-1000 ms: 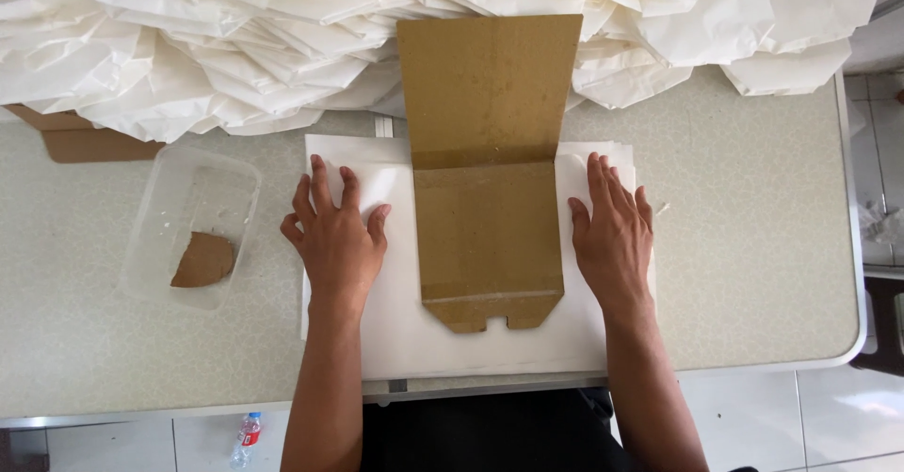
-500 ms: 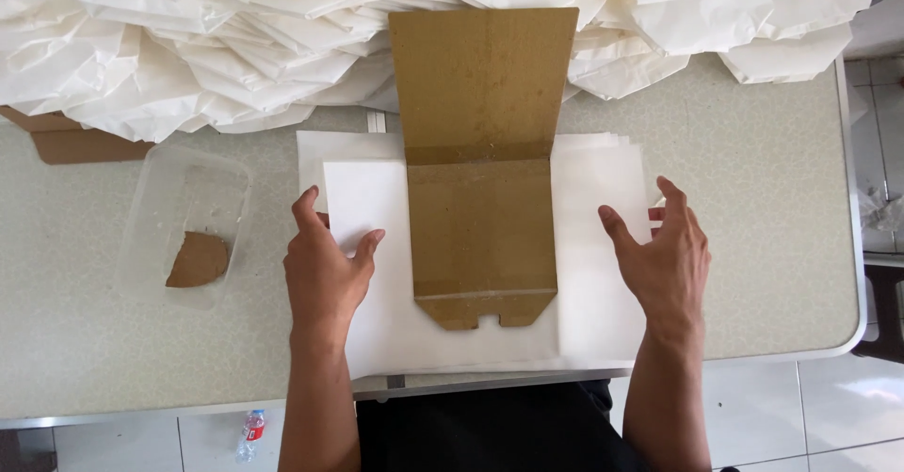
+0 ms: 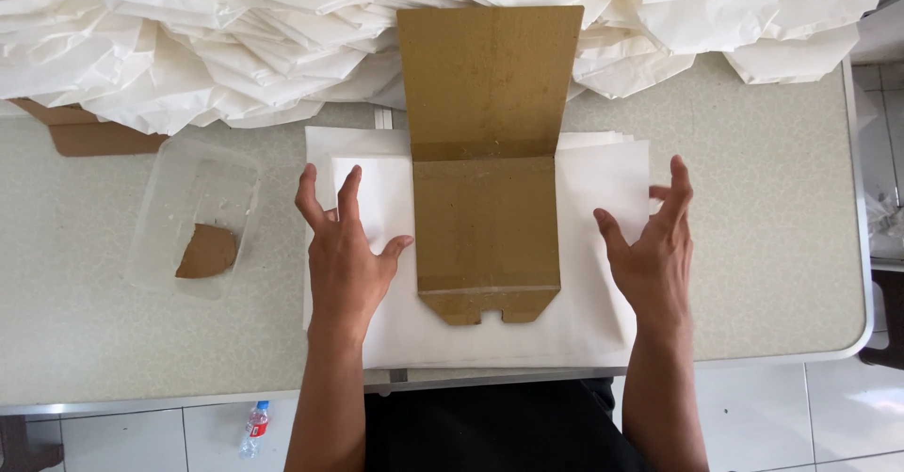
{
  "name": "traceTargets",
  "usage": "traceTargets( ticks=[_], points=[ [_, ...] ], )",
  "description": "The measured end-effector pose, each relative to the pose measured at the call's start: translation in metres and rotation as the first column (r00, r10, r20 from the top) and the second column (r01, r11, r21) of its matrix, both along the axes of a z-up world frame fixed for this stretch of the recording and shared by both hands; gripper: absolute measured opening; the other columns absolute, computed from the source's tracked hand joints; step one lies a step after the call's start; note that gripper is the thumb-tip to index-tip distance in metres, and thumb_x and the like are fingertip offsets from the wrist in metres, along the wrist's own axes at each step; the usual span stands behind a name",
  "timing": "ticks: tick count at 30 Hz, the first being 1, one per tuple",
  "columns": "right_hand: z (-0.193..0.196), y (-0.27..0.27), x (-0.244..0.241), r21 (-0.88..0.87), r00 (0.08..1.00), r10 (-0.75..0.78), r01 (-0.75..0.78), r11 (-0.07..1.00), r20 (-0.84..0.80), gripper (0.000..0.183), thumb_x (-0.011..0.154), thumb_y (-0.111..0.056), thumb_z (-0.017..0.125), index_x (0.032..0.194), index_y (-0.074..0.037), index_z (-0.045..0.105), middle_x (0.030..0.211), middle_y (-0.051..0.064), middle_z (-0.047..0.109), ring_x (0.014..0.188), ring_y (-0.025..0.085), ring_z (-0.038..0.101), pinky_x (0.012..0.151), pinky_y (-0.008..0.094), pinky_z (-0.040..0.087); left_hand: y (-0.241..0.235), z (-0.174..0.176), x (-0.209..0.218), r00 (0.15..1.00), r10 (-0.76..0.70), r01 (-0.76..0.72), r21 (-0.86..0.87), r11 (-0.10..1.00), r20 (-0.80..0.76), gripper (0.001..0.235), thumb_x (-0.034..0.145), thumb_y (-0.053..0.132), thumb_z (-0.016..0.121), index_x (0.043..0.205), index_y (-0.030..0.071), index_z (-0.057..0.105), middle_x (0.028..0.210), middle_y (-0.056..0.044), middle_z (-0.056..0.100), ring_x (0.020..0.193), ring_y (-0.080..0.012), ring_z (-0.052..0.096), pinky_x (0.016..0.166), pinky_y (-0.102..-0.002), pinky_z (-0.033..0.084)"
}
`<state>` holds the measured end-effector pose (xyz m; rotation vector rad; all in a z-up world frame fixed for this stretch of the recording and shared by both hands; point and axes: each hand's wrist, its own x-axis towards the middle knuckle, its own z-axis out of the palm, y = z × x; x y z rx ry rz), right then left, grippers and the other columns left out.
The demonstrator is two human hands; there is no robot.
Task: Folding white paper sheets around a cardboard template to create a uniform shape for packaging.
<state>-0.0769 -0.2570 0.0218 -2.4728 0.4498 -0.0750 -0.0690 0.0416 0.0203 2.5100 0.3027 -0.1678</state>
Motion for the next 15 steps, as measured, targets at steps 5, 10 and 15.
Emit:
traceTargets(
  ticks=[5,10,15],
  points=[
    [0.008,0.001,-0.006,0.023,0.970,0.229,-0.228,0.973,-0.076,0.103,0.066,-0.025,0.094,0.151,-0.014,0.035,0.154,0.028,0.025,0.129,0.060,0.046,0.095,0.075,0.047,0.002,0.025,-0.012,0.978,-0.207,0.207,-0.009,0.978,-0.006,0.103,0.063,0.029,0.097,0.150,0.005,0.046,0.162,-0.032,0.004,0.135,-0.0589,0.040,0.093,-0.059,0.058],
    [0.014,0.008,-0.014,-0.029,0.855,0.385,-0.420,0.907,-0.347,0.137,0.040,-0.042,0.106,0.158,-0.027,0.037,0.167,0.020,0.010,0.147,0.048,0.031,0.112,0.070,0.034,-0.006,0.011,-0.021,0.890,-0.416,0.441,0.121,0.889,-0.185,0.122,0.050,0.047,0.104,0.153,0.016,0.045,0.166,-0.032,0.006,0.150,-0.0498,0.025,0.112,-0.055,0.041],
    [0.007,0.005,-0.015,-0.043,0.829,0.391,-0.443,0.895,-0.400,0.128,0.046,-0.045,0.104,0.156,-0.023,0.042,0.168,0.016,0.014,0.150,0.041,0.028,0.114,0.071,0.030,-0.008,-0.010,-0.027,0.831,-0.481,0.547,0.254,0.798,-0.279,0.123,0.047,0.080,0.091,0.152,0.031,0.047,0.170,-0.022,0.002,0.156,-0.0409,0.012,0.113,-0.060,0.033]
  ],
)
